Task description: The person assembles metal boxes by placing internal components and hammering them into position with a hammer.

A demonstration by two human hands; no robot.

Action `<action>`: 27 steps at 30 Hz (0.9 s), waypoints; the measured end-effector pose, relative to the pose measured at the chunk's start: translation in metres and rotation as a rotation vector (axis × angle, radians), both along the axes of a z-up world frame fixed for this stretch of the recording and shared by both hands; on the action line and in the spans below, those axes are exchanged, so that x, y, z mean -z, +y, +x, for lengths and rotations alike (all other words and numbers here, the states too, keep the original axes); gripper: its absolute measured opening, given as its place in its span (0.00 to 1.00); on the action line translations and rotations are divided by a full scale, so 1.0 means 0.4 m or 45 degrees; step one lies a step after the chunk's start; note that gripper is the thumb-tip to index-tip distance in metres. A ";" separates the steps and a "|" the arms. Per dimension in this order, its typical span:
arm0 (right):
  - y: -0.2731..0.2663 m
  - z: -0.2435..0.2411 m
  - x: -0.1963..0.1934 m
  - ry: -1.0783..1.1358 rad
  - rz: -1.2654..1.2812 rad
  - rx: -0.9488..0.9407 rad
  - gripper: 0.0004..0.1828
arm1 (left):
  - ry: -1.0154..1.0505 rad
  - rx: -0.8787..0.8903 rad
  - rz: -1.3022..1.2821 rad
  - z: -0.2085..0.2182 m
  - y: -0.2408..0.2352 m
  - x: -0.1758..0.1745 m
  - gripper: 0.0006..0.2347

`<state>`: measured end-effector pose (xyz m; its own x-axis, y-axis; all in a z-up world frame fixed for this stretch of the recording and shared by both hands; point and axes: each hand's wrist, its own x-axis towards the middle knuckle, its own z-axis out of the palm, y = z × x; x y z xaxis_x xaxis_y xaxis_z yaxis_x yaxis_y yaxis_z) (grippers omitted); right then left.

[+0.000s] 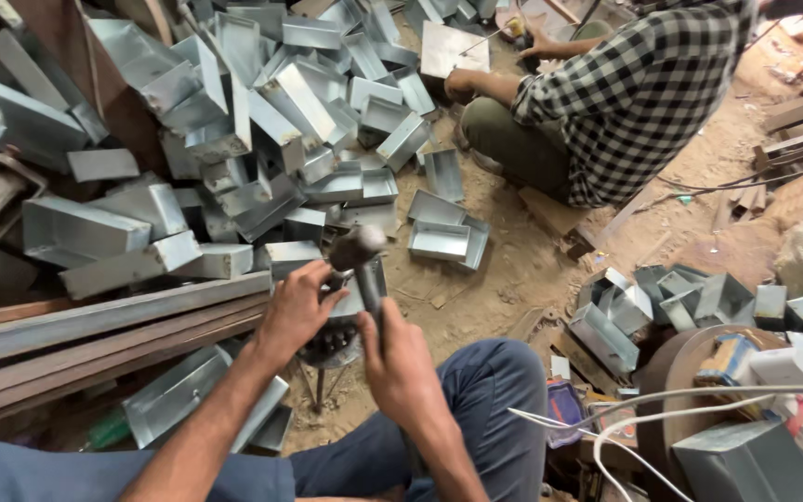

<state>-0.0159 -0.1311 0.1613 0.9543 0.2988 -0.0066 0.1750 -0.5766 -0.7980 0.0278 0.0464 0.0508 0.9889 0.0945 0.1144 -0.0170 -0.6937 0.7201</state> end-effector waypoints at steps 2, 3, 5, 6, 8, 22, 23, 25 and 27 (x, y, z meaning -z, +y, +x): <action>-0.014 0.020 0.039 0.124 0.153 0.005 0.14 | -0.051 -0.008 0.020 0.022 0.011 -0.011 0.16; -0.026 0.008 0.062 0.081 0.227 0.034 0.14 | 0.045 -0.002 0.039 0.016 0.006 -0.013 0.15; -0.050 -0.015 0.111 0.037 0.297 0.053 0.16 | 0.139 -0.006 0.053 0.011 0.001 -0.016 0.14; -0.062 -0.022 0.134 0.252 0.420 0.179 0.15 | 0.170 -0.005 0.026 0.013 0.000 -0.015 0.14; -0.083 -0.025 0.174 0.474 0.544 0.293 0.14 | 0.204 -0.018 0.004 0.017 0.002 -0.009 0.14; -0.101 0.014 0.209 0.618 0.819 0.464 0.16 | 0.025 0.061 -0.195 0.017 0.020 0.005 0.10; -0.103 0.016 0.211 0.624 0.816 0.461 0.16 | 0.030 0.056 -0.196 0.015 0.019 -0.006 0.10; -0.106 0.015 0.217 0.577 0.862 0.447 0.19 | -0.284 0.105 -0.222 0.002 0.018 -0.027 0.10; -0.110 0.013 0.214 0.597 0.878 0.457 0.18 | -0.214 0.065 -0.280 -0.034 0.012 -0.052 0.11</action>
<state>-0.0108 -0.1750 0.0755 0.9353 0.0654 -0.3478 -0.3529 0.0983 -0.9305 0.0144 0.0511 0.0714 0.9619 0.0860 0.2594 -0.1797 -0.5159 0.8376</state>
